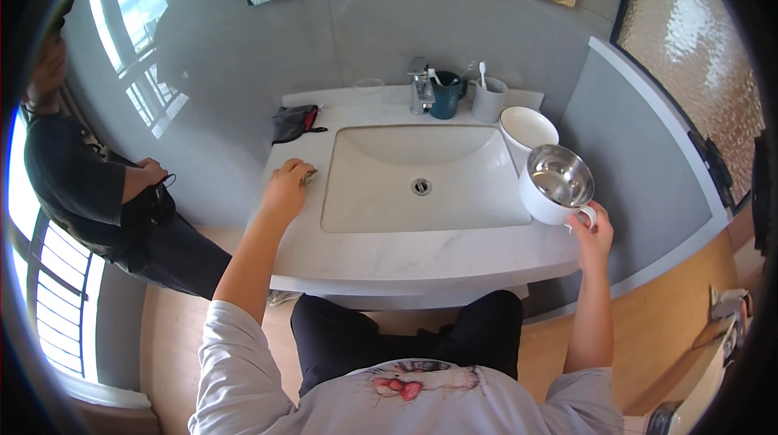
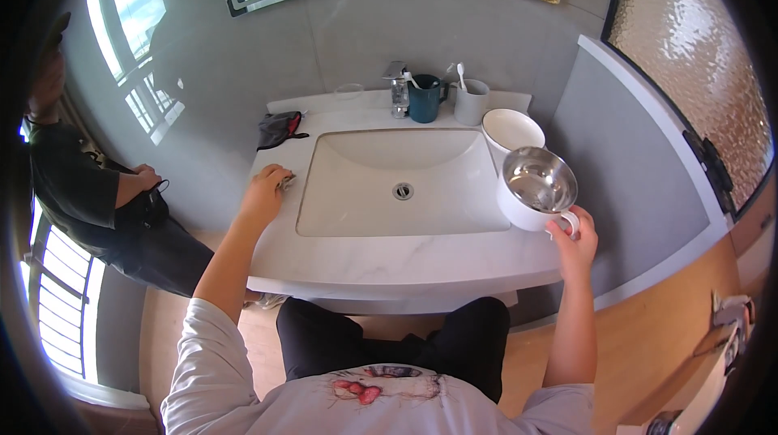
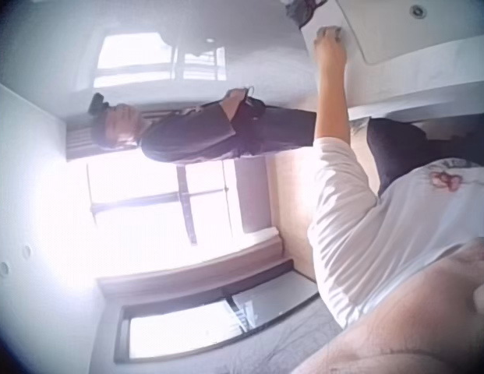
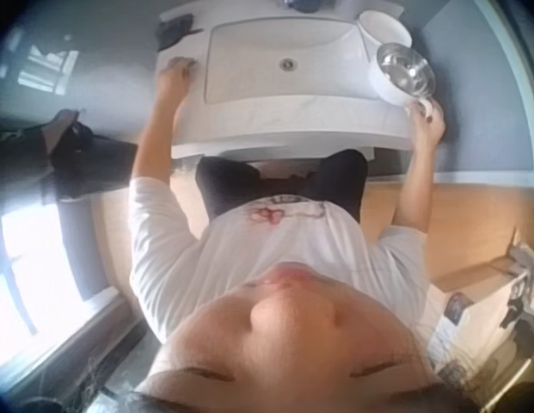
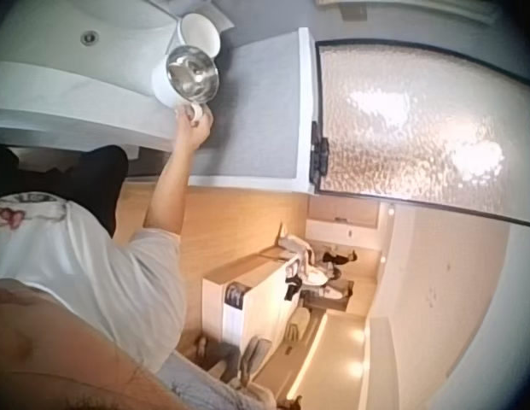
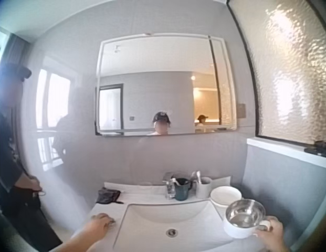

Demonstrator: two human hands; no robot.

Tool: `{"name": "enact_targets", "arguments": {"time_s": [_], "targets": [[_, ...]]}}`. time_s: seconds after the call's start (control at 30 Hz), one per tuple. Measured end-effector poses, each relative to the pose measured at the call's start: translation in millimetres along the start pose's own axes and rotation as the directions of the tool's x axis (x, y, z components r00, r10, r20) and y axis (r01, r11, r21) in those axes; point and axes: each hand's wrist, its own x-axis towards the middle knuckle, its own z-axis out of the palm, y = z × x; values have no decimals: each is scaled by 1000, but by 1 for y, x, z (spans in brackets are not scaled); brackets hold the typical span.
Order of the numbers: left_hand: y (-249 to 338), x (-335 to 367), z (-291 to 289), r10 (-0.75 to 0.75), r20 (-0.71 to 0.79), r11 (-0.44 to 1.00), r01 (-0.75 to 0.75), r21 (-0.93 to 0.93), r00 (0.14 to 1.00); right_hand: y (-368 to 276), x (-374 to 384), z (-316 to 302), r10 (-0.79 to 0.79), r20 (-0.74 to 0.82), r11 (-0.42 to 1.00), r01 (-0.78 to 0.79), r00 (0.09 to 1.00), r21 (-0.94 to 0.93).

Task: Washing various dishes including a bowl, a plate, and a mug in a bathroom sink.

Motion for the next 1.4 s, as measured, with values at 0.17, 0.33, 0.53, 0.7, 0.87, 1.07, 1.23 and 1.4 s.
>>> {"name": "enact_targets", "arguments": {"time_s": [0.17, 0.33, 0.53, 0.7, 0.87, 1.07, 1.23, 1.4], "targets": [[-4, 4, 18, -83, -94, 982, 98, 162, 992, 5, -10, -13, 11, -65, 1000, -11, 998, -2], [-23, 2, 28, -81, -33, 980, 86, 178, 996, -6, -2, 13, -22, 22, 995, 24, 1000, -97], [-16, 11, 35, -131, 59, 976, 118, 181, 990, 32, 4, 10, 3, 3, 1000, -3, 1000, -6], [35, -1, -9, -385, 237, 860, 253, 443, 892, 35, 3, 3, -1, 35, 999, -1, 999, 41], [13, -16, 2, -384, 276, 886, 267, 380, 881, 30, 3, 7, 4, 48, 1000, -5, 999, 19], [21, -20, 12, -315, 234, 908, 221, 356, 920, 43, 3, 0, 34, 59, 992, -40, 998, 117], [20, -19, 14, -338, 261, 905, 236, 353, 904, 49, 3, -3, 11, 42, 989, -17, 999, 146], [17, -22, 15, -355, 275, 892, 236, 387, 893, 42, 2, 0, 11, 44, 985, -18, 999, 171]]}}
